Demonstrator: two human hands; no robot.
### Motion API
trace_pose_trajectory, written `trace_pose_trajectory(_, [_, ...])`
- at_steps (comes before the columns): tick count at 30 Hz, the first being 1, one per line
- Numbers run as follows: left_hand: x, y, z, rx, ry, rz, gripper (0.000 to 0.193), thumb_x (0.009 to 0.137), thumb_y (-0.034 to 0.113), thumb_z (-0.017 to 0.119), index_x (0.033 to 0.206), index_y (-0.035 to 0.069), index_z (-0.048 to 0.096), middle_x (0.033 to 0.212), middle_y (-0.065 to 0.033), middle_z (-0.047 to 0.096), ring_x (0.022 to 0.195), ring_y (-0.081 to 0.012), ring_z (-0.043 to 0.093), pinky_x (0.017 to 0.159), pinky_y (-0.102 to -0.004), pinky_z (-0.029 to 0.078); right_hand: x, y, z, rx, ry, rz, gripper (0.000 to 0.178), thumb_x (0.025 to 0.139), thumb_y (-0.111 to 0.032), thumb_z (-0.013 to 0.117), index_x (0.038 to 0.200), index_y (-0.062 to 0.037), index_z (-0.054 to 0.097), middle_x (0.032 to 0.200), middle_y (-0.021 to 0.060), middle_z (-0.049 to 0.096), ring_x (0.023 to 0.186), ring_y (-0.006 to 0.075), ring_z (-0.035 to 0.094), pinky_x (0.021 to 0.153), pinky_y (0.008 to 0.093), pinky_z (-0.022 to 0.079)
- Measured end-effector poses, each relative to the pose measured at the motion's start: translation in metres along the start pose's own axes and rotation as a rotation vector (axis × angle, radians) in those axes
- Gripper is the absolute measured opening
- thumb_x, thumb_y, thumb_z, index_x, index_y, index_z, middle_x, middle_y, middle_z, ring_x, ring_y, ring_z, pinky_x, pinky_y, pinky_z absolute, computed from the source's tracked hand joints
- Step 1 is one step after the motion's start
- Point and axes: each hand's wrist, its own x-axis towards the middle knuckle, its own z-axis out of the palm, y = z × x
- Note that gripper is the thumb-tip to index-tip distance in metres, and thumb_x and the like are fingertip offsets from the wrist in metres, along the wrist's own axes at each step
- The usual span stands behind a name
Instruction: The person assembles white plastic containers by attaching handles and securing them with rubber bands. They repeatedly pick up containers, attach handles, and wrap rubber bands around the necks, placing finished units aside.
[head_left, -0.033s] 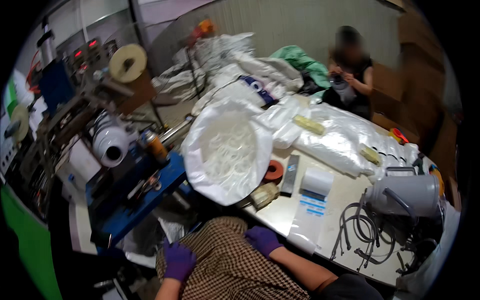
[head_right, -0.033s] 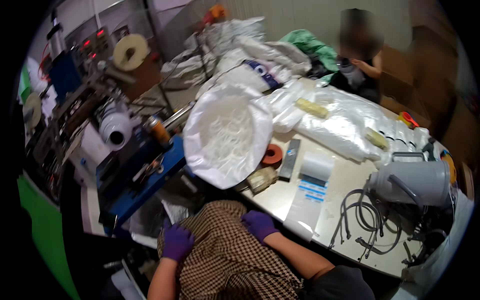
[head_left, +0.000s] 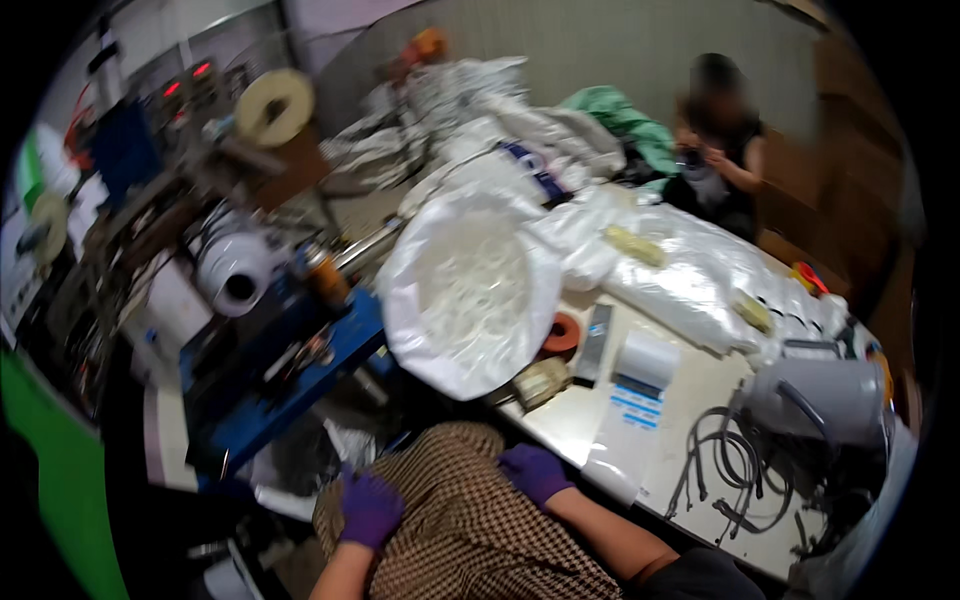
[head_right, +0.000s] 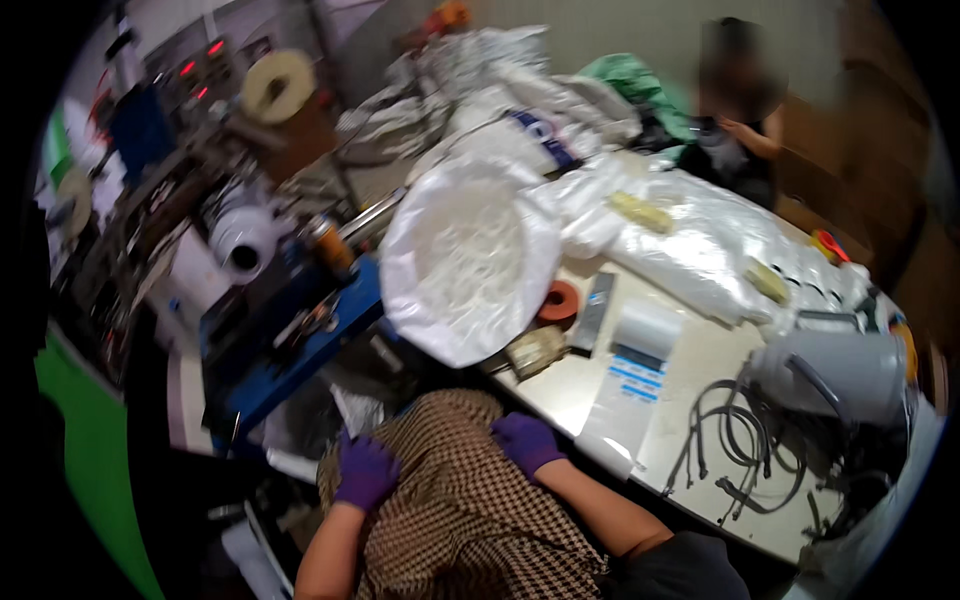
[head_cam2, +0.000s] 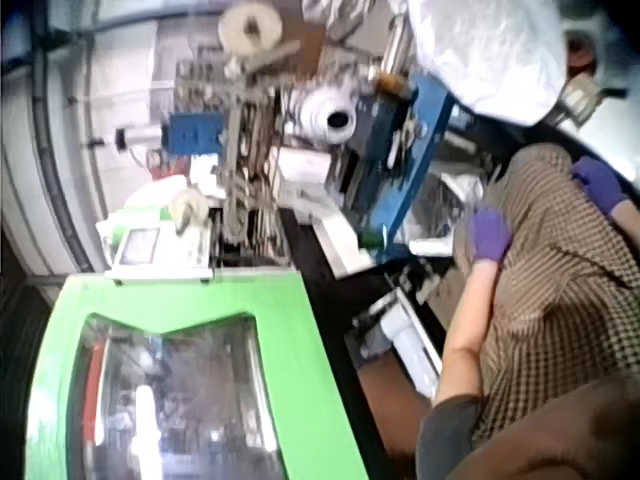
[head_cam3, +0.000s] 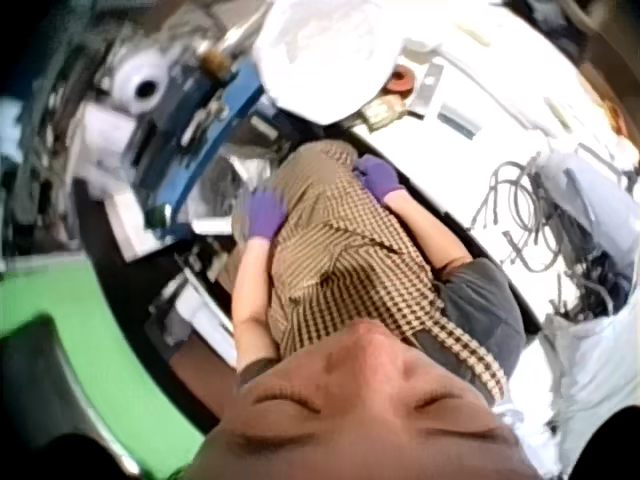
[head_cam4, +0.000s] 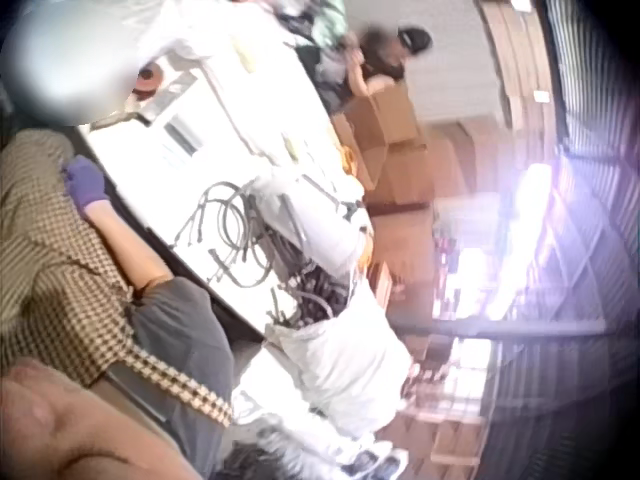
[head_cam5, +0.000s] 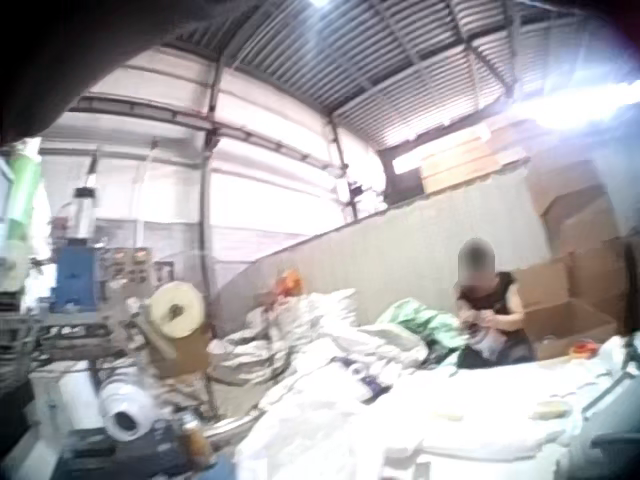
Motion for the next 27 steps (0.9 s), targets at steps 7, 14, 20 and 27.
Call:
trace_pose_trajectory(7, [0.011,0.055,0.036,-0.115,-0.241,-0.043,0.026,0.092,0.025,0.056,0.103,0.011,0.076,0.105,-0.0067,0.071,0.112,-0.0262,0.061,0.122,-0.0612,0.019,-0.009,-0.003,0.003,0.025,0.040,-0.017,0.020,0.092,-0.019,0.071,0.111,-0.0143,0.073,0.103,0.0145,0.070,0.095,0.0359,0.068,0.085,0.0452,0.055])
trace_pose_trajectory(14, [-0.002,0.035,-0.016,-0.261,-0.030,-0.071,0.024,0.088,0.023,0.061,0.104,0.011,0.075,0.096,-0.0089,0.069,0.107,-0.0276,0.064,0.125,-0.0530,0.021,-0.006,-0.004,-0.001,-0.047,-0.001,-0.024,0.020,0.093,-0.020,0.069,0.112,-0.0158,0.073,0.102,0.0134,0.069,0.094,0.0358,0.068,0.083,0.0448,0.055])
trace_pose_trajectory(20, [-0.027,-0.001,-0.065,-0.432,0.398,-0.206,0.030,0.087,0.031,0.068,0.105,0.007,0.070,0.104,-0.0102,0.072,0.101,-0.0288,0.066,0.107,-0.0474,0.038,-0.011,-0.006,0.002,-0.011,-0.026,-0.055,0.020,0.092,-0.021,0.070,0.111,-0.0165,0.074,0.099,0.0112,0.069,0.090,0.0345,0.068,0.080,0.0438,0.055])
trace_pose_trajectory(27, [-0.059,-0.025,0.002,-0.866,0.359,-0.533,0.041,0.099,0.032,0.062,0.127,0.002,0.065,0.121,-0.0175,0.071,0.114,-0.0361,0.065,0.105,-0.0442,0.045,-0.006,-0.016,0.008,-0.087,-0.075,-0.060,0.019,0.092,-0.022,0.068,0.110,-0.0183,0.073,0.098,0.0111,0.069,0.091,0.0345,0.069,0.081,0.0452,0.056])
